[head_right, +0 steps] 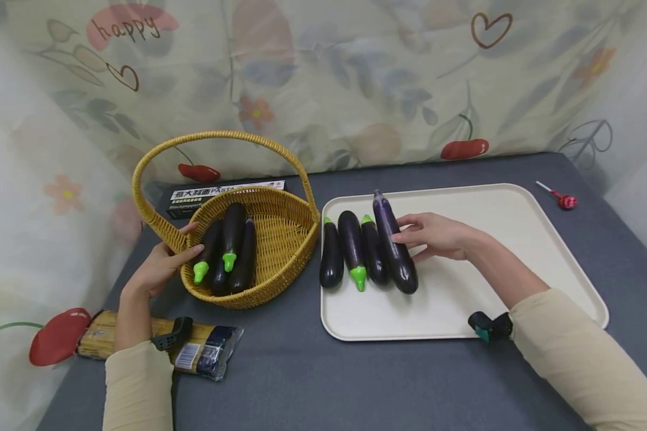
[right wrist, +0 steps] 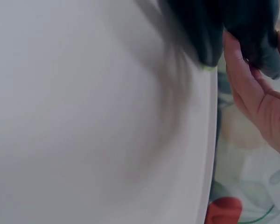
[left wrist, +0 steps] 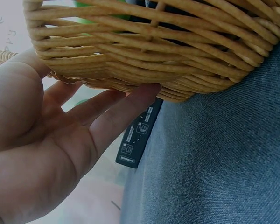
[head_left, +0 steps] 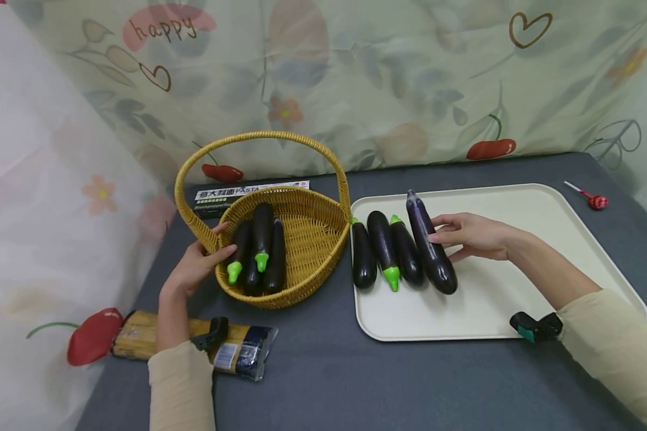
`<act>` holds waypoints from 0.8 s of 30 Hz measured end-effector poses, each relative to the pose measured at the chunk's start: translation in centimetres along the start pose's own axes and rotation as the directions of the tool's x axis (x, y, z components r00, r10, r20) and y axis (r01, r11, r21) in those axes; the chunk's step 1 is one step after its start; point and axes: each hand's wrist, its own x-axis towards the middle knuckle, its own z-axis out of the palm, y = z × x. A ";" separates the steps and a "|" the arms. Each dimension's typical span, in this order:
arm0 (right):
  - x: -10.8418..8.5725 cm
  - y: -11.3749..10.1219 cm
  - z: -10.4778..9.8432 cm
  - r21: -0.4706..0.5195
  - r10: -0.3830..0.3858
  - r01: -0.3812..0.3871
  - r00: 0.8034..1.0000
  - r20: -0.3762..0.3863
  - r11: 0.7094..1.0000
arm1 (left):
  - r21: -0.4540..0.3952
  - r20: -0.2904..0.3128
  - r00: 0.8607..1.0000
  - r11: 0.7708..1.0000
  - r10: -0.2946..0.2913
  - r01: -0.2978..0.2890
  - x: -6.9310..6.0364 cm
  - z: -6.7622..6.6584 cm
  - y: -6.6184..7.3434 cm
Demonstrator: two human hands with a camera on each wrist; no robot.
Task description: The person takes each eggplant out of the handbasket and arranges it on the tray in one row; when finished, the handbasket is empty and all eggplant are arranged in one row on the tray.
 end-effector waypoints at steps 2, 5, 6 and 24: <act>0.2 0.4 -0.5 -0.004 0.007 -0.007 1.000 -0.021 1.000 | 0.000 0.001 1.000 1.000 0.001 -0.001 0.0 0.0 0.1; 0.7 1.1 -1.0 0.005 0.020 -0.020 0.999 -0.045 1.000 | 0.000 0.001 1.000 1.000 0.001 -0.001 0.0 0.0 0.1; 0.8 1.4 -1.1 0.012 0.025 -0.024 0.999 -0.049 1.000 | 0.001 0.002 1.000 1.000 0.002 -0.002 0.0 0.0 0.1; 2.8 2.7 -1.1 -0.089 0.069 -0.078 0.993 -0.091 0.993 | 0.003 -0.005 1.000 1.000 0.018 -0.018 0.2 0.1 -0.6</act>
